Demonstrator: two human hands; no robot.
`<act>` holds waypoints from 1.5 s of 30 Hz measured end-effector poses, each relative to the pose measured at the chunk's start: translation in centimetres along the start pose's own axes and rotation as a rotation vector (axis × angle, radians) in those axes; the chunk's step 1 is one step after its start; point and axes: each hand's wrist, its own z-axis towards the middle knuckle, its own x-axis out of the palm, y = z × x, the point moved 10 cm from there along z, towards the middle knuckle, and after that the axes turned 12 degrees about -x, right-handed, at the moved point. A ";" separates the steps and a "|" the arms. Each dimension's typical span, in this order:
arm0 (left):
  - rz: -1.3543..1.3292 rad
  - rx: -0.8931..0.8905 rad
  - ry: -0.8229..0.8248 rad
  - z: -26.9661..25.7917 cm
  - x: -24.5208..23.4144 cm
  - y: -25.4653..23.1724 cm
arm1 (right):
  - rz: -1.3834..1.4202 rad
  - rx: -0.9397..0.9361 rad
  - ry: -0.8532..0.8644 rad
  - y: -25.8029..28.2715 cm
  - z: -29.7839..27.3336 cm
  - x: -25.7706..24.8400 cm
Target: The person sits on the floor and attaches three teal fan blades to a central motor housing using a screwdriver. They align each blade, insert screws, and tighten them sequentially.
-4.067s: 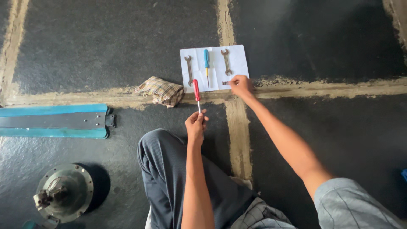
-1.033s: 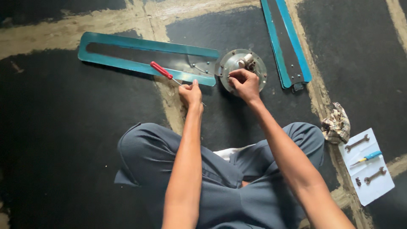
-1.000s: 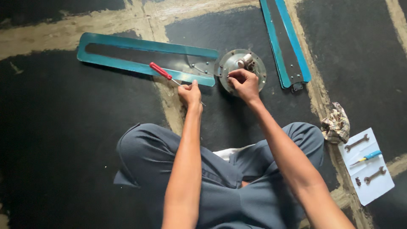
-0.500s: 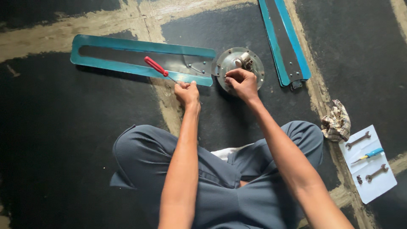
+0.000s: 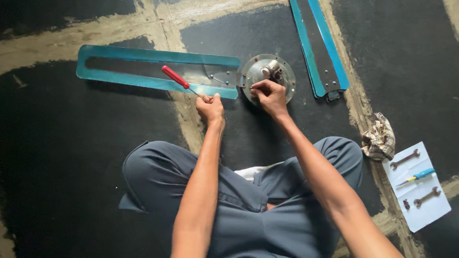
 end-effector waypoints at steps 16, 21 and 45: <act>-0.125 0.000 0.014 0.8 0.7 2.1 | -0.020 -0.205 -0.119 0.9 -1.9 1.2; -0.197 -0.033 0.078 1.5 1.0 2.3 | -0.031 -0.187 -0.109 0.9 -1.7 1.3; -0.188 0.021 0.079 3.4 1.2 2.7 | -0.170 -0.235 -0.096 3.0 -1.5 1.2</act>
